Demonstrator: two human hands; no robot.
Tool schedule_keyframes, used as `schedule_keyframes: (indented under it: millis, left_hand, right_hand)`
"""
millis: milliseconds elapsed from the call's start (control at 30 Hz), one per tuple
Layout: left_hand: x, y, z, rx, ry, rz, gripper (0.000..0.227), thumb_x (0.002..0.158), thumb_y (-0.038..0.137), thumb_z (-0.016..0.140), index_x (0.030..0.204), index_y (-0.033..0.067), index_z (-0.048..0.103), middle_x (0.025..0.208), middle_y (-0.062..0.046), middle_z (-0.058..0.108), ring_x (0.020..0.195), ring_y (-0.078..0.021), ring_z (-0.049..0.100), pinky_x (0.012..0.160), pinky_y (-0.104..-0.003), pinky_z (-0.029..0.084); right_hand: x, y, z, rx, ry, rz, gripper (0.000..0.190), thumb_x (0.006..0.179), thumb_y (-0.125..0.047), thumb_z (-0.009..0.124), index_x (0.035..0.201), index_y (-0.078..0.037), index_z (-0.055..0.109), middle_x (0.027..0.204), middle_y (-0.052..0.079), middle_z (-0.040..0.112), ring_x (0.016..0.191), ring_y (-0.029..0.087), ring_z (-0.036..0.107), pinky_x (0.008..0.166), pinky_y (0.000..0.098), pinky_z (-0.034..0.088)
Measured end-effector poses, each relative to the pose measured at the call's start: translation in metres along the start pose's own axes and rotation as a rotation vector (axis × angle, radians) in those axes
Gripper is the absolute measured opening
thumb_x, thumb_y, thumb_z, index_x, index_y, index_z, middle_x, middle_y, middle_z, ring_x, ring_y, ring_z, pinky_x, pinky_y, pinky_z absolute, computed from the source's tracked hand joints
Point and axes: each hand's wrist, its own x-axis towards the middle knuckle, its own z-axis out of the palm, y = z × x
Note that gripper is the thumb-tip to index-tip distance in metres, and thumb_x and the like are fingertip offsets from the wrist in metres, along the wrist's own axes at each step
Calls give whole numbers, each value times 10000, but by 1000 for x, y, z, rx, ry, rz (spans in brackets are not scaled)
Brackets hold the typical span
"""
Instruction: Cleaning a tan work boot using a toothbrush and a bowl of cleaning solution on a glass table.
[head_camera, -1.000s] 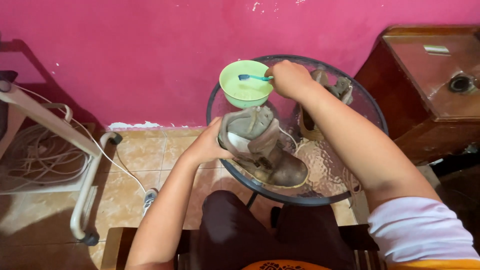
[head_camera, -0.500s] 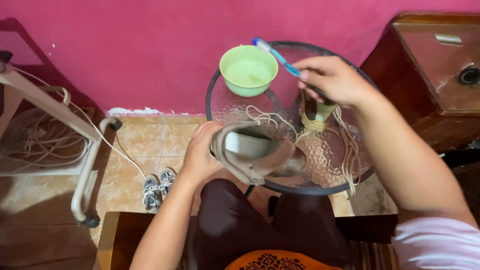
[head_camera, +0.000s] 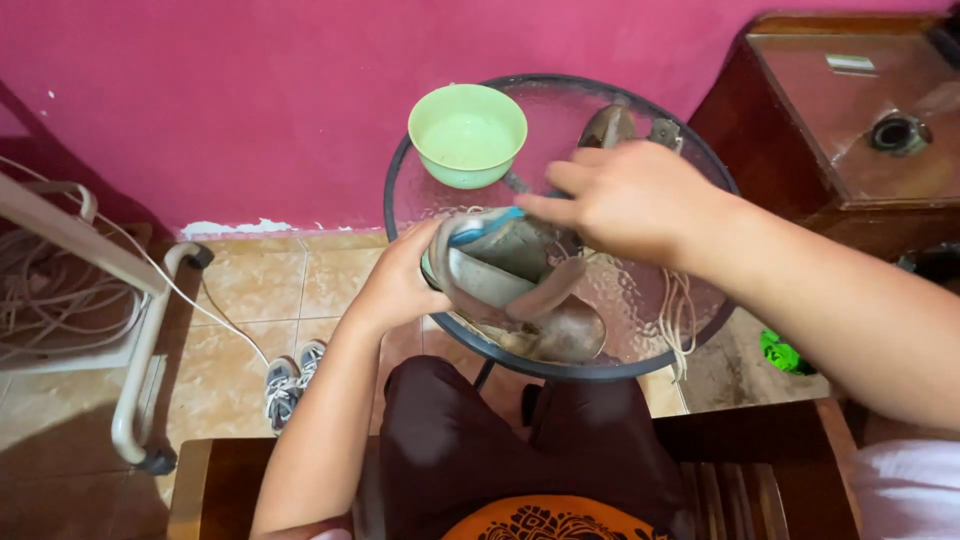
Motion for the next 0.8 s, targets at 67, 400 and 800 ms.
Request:
schedule_keyframes:
  millis: [67, 400, 800]
  left_hand:
    - [3, 11, -3, -33, -18, -38, 849, 505, 181, 881, 1298, 35, 615, 1211, -236, 681, 1199, -466, 613, 1054, -581, 459]
    - [8, -16, -4, -152, -80, -234, 827, 492, 282, 898, 1258, 92, 651, 1206, -210, 721, 1218, -427, 632, 1056, -555, 483]
    - [8, -16, -7, -193, -141, -177, 840, 462, 262, 937, 1255, 170, 673, 1205, -91, 741, 1211, -264, 662, 1064, -456, 491]
  right_hand:
    - [3, 1, 19, -12, 9, -34, 315, 907, -166, 553, 1169, -237, 714, 877, -1, 586, 717, 190, 594, 558, 360, 551]
    - [27, -10, 35, -37, -38, -61, 141, 913, -155, 616, 1002, -175, 723, 769, 12, 574, 591, 218, 640, 459, 392, 529]
    - [43, -1, 33, -37, 46, -167, 209, 959, -200, 583, 1127, -178, 705, 838, 22, 561, 661, 228, 630, 505, 404, 538]
